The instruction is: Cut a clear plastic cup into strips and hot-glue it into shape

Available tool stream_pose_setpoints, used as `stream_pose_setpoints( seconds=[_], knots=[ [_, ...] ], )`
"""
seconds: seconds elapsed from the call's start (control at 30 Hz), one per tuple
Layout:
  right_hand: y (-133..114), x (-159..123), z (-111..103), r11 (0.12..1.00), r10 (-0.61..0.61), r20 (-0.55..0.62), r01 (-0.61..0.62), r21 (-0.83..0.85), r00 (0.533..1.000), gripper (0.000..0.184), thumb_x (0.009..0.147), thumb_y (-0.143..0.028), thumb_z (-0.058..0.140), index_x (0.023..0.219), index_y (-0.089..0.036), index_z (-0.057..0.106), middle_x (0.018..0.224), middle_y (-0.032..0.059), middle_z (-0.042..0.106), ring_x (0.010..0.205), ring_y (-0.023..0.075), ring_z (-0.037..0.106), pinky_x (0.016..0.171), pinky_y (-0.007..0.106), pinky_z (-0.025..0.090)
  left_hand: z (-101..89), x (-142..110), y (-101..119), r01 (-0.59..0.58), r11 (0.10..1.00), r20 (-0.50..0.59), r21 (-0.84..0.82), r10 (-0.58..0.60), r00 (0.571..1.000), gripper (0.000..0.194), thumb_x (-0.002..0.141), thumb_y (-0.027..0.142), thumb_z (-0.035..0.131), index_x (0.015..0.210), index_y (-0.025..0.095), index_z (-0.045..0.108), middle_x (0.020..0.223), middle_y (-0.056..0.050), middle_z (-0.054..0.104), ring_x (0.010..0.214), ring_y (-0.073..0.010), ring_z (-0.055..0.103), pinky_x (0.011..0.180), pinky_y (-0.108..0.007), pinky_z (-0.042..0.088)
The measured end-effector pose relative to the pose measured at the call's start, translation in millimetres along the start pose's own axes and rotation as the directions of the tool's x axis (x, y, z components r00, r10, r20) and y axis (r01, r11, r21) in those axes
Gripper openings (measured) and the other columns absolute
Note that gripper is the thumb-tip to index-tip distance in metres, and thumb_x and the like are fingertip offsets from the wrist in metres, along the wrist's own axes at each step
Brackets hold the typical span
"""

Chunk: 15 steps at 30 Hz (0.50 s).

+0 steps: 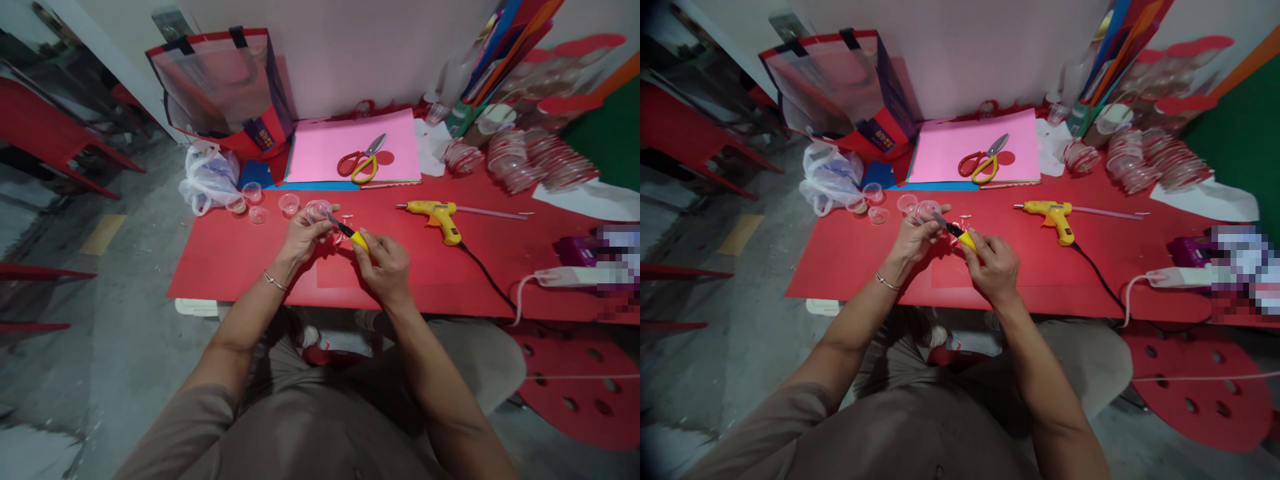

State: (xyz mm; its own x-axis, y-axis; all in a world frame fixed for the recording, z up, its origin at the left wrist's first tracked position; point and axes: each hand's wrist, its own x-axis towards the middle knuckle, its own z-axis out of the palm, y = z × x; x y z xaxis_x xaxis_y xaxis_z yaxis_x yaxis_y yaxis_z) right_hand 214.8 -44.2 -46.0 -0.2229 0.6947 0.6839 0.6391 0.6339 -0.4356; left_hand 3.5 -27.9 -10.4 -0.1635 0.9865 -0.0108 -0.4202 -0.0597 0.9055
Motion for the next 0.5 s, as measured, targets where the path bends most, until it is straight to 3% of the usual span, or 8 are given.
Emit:
stream_pose_setpoints(
  seconds=[0.23,0.4,0.5],
  knots=[
    [-1.0,2.3,-0.1,1.0,-0.03,0.007,0.03,-0.002,1.0,0.037,0.102,-0.036,0.064,0.135,-0.021,0.073,0.095,0.0086,0.074,0.086,0.0186,0.066,0.076,0.03,0.05,-2.4,0.6,0.0,0.076,0.997,-0.011,-0.015,-0.076,0.997,0.037,0.061,0.035,0.099,0.068,0.015,0.069,0.114,-0.014,0.082,0.059,-0.0061,0.063,0.041,-0.017,0.034],
    [-1.1,2.4,-0.6,1.0,-0.018,0.041,0.019,-0.018,0.999,0.039,0.104,-0.036,0.062,0.139,-0.022,0.071,0.097,0.0087,0.075,0.088,0.0193,0.066,0.079,0.031,0.051,-2.8,-0.3,-0.8,0.028,0.999,0.047,-0.029,-0.026,0.999,0.036,0.063,0.035,0.1,0.072,0.015,0.071,0.136,-0.012,0.074,0.069,-0.006,0.068,0.05,-0.017,0.045],
    [-1.6,2.5,-1.1,1.0,-0.016,0.04,0.017,-0.015,0.999,0.039,0.104,-0.037,0.062,0.138,-0.022,0.071,0.095,0.0083,0.074,0.086,0.019,0.066,0.077,0.031,0.05,-1.7,-0.6,-1.5,0.01,1.0,0.069,-0.019,-0.009,0.998,0.038,0.06,0.034,0.101,0.076,0.016,0.072,0.136,-0.01,0.075,0.071,-0.0066,0.069,0.056,-0.019,0.051]
  ],
)
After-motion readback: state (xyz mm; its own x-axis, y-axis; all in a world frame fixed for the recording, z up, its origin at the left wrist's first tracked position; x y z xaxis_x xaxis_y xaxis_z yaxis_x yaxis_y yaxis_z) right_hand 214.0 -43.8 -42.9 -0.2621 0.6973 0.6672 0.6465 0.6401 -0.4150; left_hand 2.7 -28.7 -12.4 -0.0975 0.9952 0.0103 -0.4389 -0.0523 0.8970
